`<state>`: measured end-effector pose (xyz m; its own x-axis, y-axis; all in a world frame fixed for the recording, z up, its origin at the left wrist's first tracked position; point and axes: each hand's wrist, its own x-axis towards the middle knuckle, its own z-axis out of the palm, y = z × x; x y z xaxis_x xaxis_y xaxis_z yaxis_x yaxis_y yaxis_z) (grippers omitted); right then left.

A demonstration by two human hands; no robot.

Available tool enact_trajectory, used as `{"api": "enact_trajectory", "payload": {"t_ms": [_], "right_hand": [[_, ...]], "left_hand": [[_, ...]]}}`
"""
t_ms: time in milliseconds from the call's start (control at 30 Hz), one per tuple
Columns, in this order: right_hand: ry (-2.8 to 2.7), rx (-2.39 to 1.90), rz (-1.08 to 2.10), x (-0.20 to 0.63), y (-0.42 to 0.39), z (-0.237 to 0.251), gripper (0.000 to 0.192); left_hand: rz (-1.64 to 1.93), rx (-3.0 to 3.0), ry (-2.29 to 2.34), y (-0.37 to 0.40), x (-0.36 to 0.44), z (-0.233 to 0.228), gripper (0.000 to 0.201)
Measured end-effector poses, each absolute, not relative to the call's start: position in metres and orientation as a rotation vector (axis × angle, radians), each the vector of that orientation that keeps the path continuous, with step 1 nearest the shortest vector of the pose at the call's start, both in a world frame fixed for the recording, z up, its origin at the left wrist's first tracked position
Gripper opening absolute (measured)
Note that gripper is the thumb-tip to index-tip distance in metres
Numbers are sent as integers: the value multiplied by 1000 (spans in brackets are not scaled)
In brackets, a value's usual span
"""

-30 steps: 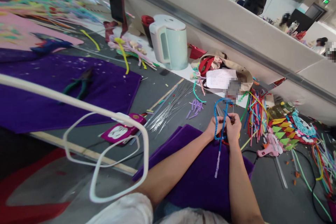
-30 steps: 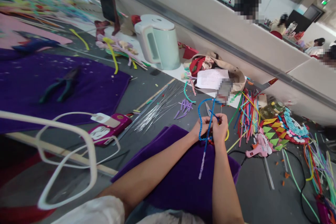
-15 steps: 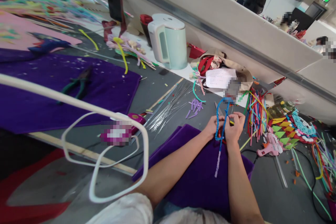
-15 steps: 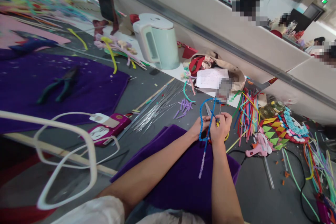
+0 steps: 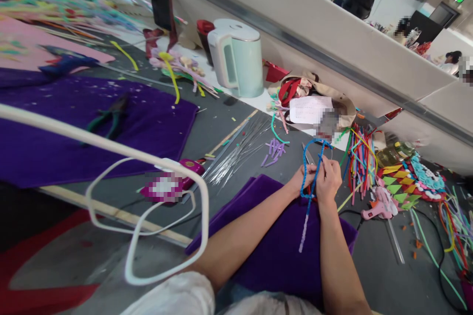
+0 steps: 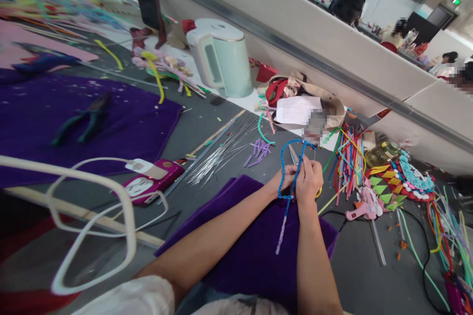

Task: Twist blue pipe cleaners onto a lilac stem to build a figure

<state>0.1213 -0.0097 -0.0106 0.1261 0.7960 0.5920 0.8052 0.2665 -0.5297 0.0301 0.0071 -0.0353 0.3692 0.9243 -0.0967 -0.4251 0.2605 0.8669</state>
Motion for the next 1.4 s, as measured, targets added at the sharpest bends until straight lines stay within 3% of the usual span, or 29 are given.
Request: {"api": "enact_trajectory", "payload": {"t_ms": [567,933,1133,1400], "right_hand": [[-1595,-1506,4,126,-7,-13,38],[-1305,-1445,353,123,-6,-13,40],[-1284,-1417,301,120,-6,-15,26],[-1282,-1425,230,121,-8,-12,21]], "left_hand": [[912,869,719,3,31,-33,32],[856,755,779,3,27,-22,34],[918,699,771,5,25,-28,43],[860,500,712,15,16,-29,30]]}}
